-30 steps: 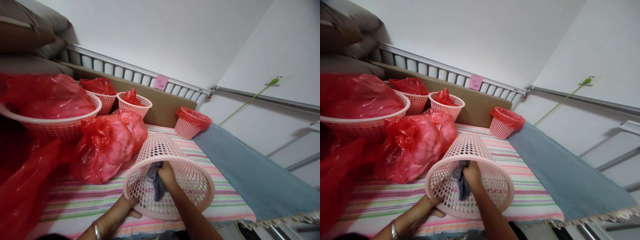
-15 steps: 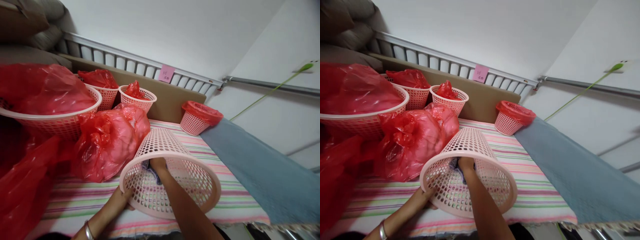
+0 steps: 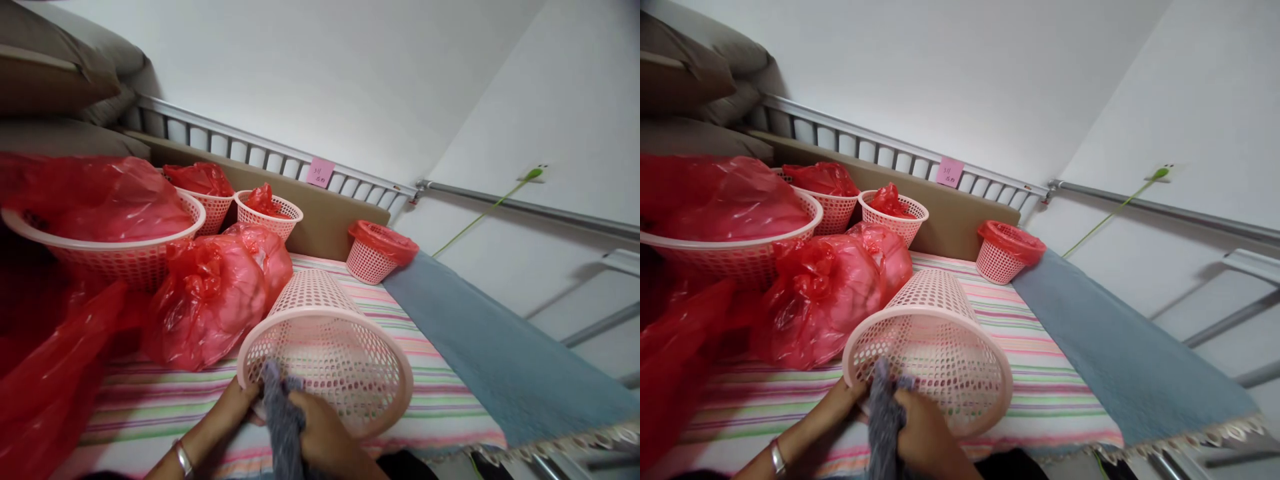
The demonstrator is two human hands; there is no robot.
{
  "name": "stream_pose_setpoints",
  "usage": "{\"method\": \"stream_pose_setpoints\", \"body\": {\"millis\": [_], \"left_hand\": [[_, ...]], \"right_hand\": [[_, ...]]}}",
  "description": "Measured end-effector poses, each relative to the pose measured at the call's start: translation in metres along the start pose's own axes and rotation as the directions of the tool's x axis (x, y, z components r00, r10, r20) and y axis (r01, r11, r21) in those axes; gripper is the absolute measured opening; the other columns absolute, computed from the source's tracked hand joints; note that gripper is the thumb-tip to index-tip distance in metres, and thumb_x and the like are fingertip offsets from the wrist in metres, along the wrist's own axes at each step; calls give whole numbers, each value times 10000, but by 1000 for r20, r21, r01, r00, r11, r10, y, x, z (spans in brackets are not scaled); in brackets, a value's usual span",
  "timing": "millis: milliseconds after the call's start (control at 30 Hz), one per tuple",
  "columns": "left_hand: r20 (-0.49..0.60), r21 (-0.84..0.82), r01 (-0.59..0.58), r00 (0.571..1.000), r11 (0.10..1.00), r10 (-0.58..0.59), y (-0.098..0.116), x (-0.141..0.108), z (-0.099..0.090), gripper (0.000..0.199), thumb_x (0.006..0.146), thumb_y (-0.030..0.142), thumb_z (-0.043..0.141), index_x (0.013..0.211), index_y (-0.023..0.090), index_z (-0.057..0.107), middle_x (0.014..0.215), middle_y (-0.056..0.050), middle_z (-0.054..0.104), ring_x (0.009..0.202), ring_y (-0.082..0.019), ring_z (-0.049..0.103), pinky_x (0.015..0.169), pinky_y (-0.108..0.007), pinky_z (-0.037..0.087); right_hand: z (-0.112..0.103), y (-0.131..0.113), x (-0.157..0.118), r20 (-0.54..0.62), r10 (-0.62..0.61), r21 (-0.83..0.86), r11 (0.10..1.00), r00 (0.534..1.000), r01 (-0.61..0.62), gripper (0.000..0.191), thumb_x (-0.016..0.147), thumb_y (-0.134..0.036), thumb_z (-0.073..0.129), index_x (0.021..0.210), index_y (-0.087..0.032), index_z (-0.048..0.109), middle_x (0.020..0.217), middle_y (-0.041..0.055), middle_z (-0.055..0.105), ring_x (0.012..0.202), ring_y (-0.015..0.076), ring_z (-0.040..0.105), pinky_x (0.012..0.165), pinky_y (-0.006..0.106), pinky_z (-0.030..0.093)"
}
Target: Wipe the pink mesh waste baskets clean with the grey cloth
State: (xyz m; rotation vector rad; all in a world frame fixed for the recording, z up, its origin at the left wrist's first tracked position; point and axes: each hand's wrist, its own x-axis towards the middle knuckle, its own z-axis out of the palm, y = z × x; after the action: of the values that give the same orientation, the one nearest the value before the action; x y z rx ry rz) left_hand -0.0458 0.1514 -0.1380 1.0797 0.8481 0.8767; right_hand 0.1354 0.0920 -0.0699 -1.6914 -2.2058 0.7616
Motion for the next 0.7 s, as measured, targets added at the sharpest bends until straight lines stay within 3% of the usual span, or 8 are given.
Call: {"method": "stream_pose_setpoints", "body": {"millis": [67,133,233,367,467,600,700], "left_hand": [[23,9,38,999,999,-39,-4,-1,3,747,770,517,564,1386,196,289,987,-116,693,705,-254,690,479,-311,559],[20,20,38,999,999,-39,-6,-1,6,755,778,454,570,1403,182,246,1015,-124,682,699,-237,690,475,-292,562],[24,18,58,998,998,-59,-6,-1,8,741,780,433,573,1399,174,259,1083,-139,662,718,-229,692,489,-284,575],[15,-19,96,995,995,-95,-3,0,9,727,778,441,588,1388,177,293,1088,-131,671,787,-247,695,505,-269,581],[8,-59,142,990,988,-142,-3,-1,9,743,762,453,607,1376,156,312,1029,-129,687,797,-256,693,533,-289,585],[4,-43,144,990,989,-144,-5,0,9,822,700,562,633,1322,97,363,1012,-159,675,817,-275,677,582,-335,587],[4,-36,167,986,985,-167,-7,0,10,875,651,617,645,1287,68,400,958,-169,684,802,-286,674,597,-361,583]], "right_hand": [[-25,5,22,-172,64,97,994,983,-47,324,722,-209,501,1018,-231,630,988,17,689,870,170,617,763,231,441],[-46,15,55,-339,183,83,983,923,-165,413,707,-177,488,1106,-191,595,1071,53,671,960,185,610,834,256,438],[-57,34,111,-447,270,6,954,853,-299,457,742,-191,462,1187,-142,553,1184,108,617,1111,229,548,940,325,397],[-39,54,167,-419,217,-71,960,882,-270,417,839,-266,420,1233,-184,532,1335,74,506,1273,214,397,1054,337,272],[-26,61,187,-370,233,-111,950,900,-291,442,846,-287,435,1271,-189,505,1362,96,475,1273,254,396,1048,382,278],[-25,65,190,-335,215,-164,945,917,-282,456,865,-307,396,1311,-233,458,1397,64,436,1289,236,370,1036,356,286],[-20,59,170,-281,239,-206,931,930,-301,448,793,-253,467,1234,-202,527,1241,107,572,1141,260,518,936,360,379]]}}
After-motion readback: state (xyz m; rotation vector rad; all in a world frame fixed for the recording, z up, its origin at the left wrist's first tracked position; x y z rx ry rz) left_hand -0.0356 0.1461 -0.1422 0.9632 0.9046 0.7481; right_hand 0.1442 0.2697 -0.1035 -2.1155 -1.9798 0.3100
